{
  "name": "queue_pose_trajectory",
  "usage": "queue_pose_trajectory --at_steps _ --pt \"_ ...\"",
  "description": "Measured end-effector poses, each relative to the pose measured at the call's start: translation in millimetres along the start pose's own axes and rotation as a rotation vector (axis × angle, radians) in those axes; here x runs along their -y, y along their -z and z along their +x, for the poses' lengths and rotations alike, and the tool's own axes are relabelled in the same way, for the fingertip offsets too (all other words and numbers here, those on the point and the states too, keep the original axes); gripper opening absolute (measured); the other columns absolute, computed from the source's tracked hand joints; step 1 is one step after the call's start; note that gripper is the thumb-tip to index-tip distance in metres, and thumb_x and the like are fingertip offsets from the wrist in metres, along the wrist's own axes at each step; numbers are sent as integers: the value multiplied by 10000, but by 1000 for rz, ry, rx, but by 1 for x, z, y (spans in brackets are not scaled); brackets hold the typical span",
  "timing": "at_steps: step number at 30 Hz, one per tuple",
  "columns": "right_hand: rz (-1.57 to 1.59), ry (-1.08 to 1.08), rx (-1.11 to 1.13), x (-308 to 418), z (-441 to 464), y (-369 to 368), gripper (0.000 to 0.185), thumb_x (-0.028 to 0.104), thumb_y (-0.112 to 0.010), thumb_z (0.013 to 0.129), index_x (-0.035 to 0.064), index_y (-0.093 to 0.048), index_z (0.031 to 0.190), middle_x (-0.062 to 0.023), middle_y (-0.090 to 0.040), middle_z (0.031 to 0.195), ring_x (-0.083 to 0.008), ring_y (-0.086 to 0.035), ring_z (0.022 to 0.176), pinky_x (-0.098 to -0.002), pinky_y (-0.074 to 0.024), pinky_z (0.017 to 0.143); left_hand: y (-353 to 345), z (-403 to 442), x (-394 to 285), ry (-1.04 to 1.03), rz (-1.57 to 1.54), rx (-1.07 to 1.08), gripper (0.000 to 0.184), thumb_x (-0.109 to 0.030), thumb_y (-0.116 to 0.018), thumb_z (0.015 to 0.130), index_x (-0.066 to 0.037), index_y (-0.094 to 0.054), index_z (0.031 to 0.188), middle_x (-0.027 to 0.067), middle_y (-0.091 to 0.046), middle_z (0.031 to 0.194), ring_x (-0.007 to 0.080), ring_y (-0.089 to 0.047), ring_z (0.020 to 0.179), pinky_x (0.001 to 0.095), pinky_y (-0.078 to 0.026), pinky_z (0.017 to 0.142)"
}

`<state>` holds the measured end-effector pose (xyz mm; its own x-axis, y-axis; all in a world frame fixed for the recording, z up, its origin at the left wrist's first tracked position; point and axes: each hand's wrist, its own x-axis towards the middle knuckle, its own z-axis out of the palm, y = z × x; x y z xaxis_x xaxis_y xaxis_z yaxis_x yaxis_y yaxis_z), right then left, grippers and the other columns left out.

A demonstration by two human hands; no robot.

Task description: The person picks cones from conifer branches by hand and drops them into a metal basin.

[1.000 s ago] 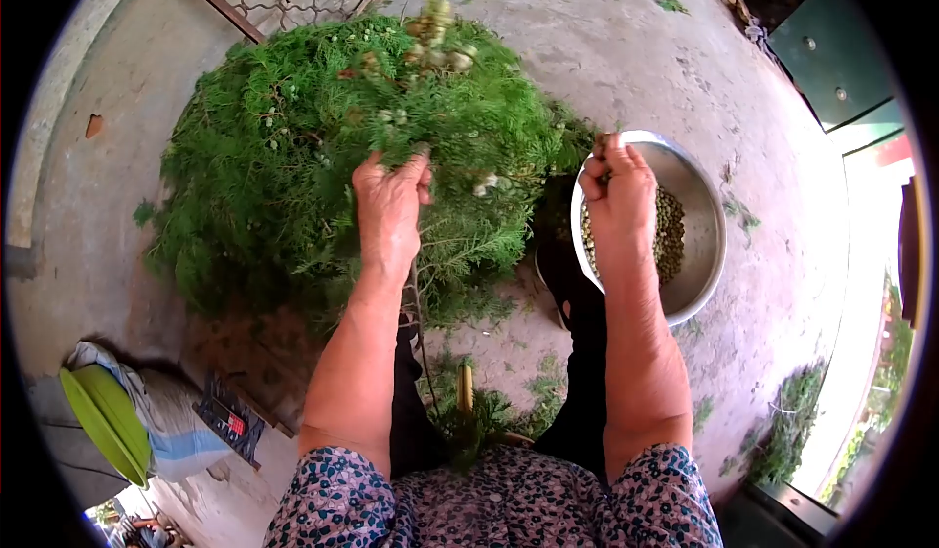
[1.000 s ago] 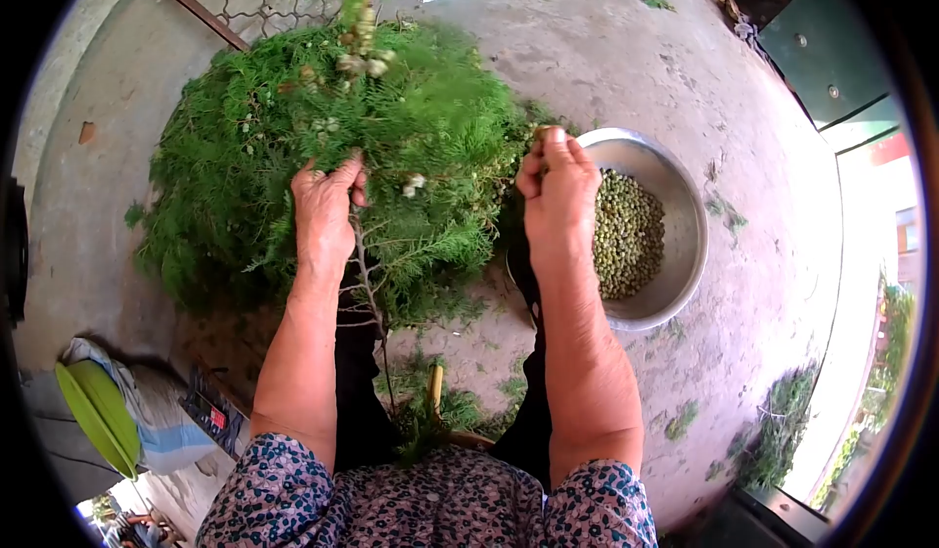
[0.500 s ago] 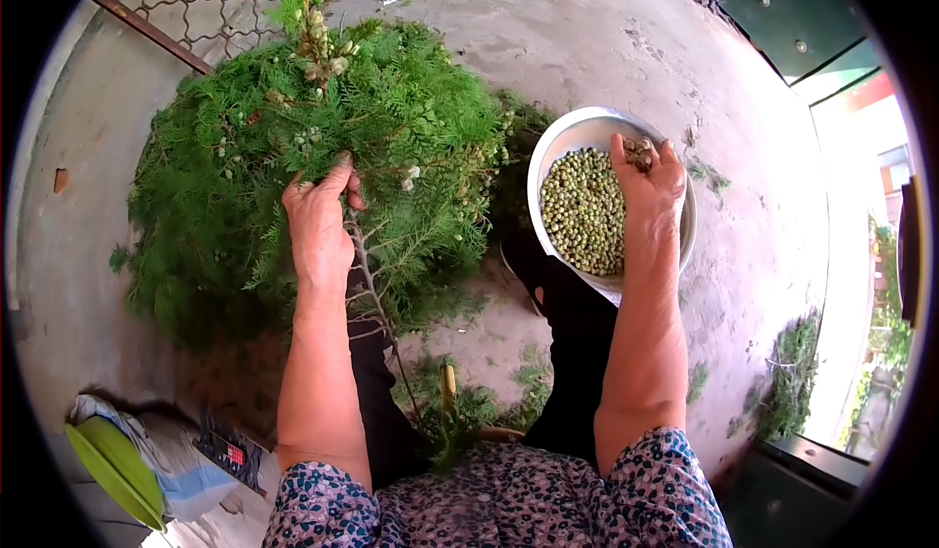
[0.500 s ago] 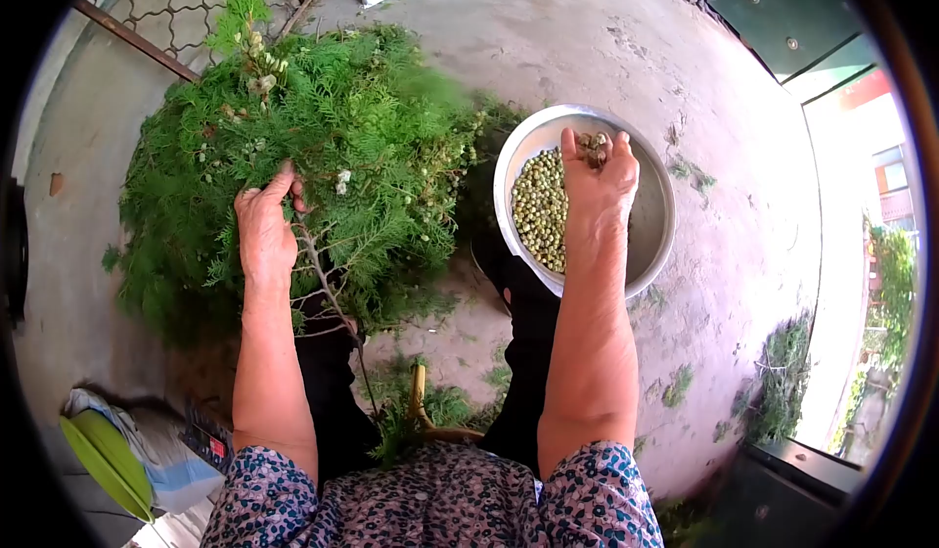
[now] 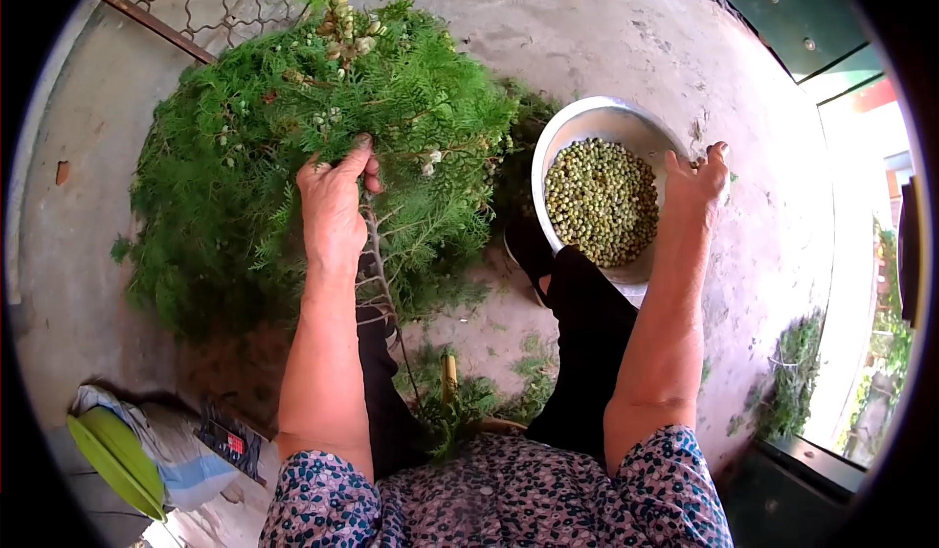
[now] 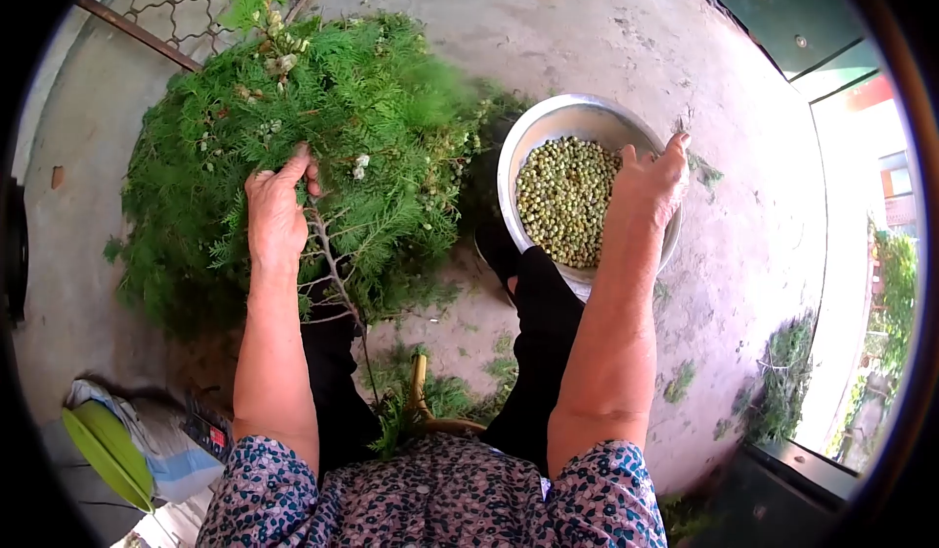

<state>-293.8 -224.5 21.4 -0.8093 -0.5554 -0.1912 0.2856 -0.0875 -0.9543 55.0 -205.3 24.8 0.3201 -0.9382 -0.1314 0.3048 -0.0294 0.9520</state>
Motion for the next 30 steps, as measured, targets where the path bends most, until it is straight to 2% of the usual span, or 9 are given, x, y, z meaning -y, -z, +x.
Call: queue_pose_trajectory --at_steps 2,5,14,16,18,20,23,26,30 --pt "-398 268 152 -17 8 6 453 112 -462 901 -92 -301 1272 -271 -375 1237 -310 -382 1202 -363 -442 911 -2 -1 -1 4 11 -19 94 -80 -652 784 -2 -603 801 47 -583 685 133 -509 595 266 -378 487" --pt "268 -30 241 0 -22 -19 368 70 -461 896 -107 -385 1210 -205 -432 1173 -251 -484 1032 -301 -443 891 -1 -1 0 10 16 15 104 -83 -656 778 -18 -598 834 37 -584 695 132 -513 591 259 -386 465" --pt "390 -74 135 -13 2 -10 374 256 -439 923 -73 -423 1101 -182 -475 1017 -256 -550 736 -308 -514 647 0 -1 -3 46 18 -7 97 -87 -650 785 -29 -585 828 28 -563 665 119 -494 558 251 -386 457" --pt "730 -328 -100 9 -7 -17 358 287 -436 921 -36 -434 1076 -186 -497 1002 -259 -560 778 -316 -518 654 2 0 -3 46 25 1 95 -88 -645 789 -28 -584 830 27 -561 662 116 -489 547 248 -386 456" --pt "797 -489 -109 -1 -5 -15 334 285 -415 929 -18 -440 1065 -215 -483 1075 -267 -569 805 -328 -521 666 0 -1 -4 27 -8 -22 89 -82 -644 788 -28 -585 829 26 -561 662 114 -489 544 245 -386 454" --pt "508 -435 118 -19 -13 -23 304 255 -416 932 -9 -445 1079 -199 -519 1053 -237 -575 796 -304 -514 598 -2 0 -2 23 -5 -40 90 -80 -643 788 -29 -584 833 26 -561 664 114 -489 544 244 -386 452" --pt "319 -151 660 -3 -83 -45 208 207 -468 915 9 -531 934 -111 -591 799 -168 -571 607 -258 -461 455 -5 -1 -1 20 0 -61 94 -75 -643 787 -30 -582 844 25 -561 666 113 -490 546 242 -385 449" --pt "69 -185 840 -1 -151 -59 156 156 -529 884 17 -570 827 -61 -579 662 -118 -529 463 -230 -435 413 -7 -2 -1 18 3 -68 97 -72 -641 788 -30 -580 851 24 -561 668 112 -488 546 241 -383 448" --pt "-202 -8 921 -25 -179 -58 125 83 -635 804 22 -565 886 -25 -582 693 -75 -519 504 -186 -404 431 -8 -1 1 23 10 -59 118 -62 -640 783 -31 -570 872 22 -560 659 98 -482 522 224 -378 435"
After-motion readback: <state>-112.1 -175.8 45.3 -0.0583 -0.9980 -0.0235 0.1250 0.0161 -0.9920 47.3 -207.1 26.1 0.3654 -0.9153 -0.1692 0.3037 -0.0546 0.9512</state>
